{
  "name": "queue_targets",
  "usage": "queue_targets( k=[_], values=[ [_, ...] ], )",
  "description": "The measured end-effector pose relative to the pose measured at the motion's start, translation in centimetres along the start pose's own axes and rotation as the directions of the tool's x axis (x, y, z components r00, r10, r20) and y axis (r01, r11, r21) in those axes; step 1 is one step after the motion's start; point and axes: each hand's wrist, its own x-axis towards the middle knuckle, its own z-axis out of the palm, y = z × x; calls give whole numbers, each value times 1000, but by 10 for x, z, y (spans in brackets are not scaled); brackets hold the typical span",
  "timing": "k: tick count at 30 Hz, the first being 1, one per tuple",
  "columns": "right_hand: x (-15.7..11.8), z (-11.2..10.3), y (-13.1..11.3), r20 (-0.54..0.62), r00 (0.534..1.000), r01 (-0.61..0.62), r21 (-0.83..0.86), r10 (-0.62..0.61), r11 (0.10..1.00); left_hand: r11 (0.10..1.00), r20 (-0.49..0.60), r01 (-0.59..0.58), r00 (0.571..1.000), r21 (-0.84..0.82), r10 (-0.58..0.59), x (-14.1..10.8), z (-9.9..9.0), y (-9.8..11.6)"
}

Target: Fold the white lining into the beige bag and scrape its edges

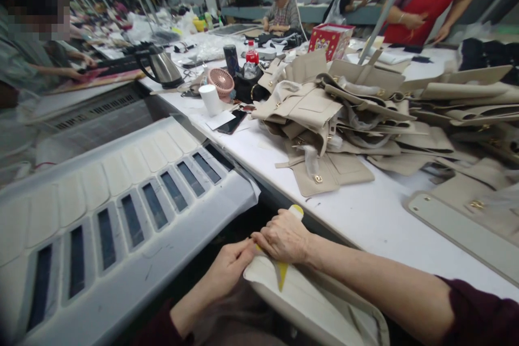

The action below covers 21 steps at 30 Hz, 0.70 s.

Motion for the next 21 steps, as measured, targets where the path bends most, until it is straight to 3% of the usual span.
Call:
queue_targets(
  k=[2, 4, 8, 10, 13, 15, 16, 19, 21],
  values=[
    [-4, -2, -4, 1, 999, -50, -2, 50, 999, 952, 59, 125, 992, -280, -113, 5, 1, -10],
    [-10, -3, -7, 7, 996, -85, -15, 85, 996, 868, 114, 178, 983, -464, -141, 11, 3, -19],
    [-31, -6, -8, 13, 972, -233, -25, 234, 972, 864, 139, 175, 983, -473, -123, 18, 4, -25],
    [-48, -9, -3, 20, 915, -403, -24, 404, 915, 904, 157, 180, 979, -389, -128, 20, 2, -24],
    [-81, -21, 10, 84, 709, -705, 75, 700, 705, 968, 170, 151, 978, -199, -117, 23, -4, -17],
    [-105, -34, 16, 168, 593, -795, 276, 788, 540, 989, 167, 106, 982, -107, -87, 26, -7, -12],
    [-117, -42, 16, 206, 578, -783, 413, 789, 466, 992, 163, 93, 983, -90, -78, 27, -7, -10],
    [-147, -61, -3, 278, 629, -571, 800, 726, 188, 989, 174, 103, 981, -109, -83, 29, -1, -8],
    [-159, -65, -30, 315, 631, -406, 913, 710, -44, 948, 172, 182, 975, -262, -140, 25, 6, -15]
  ],
)
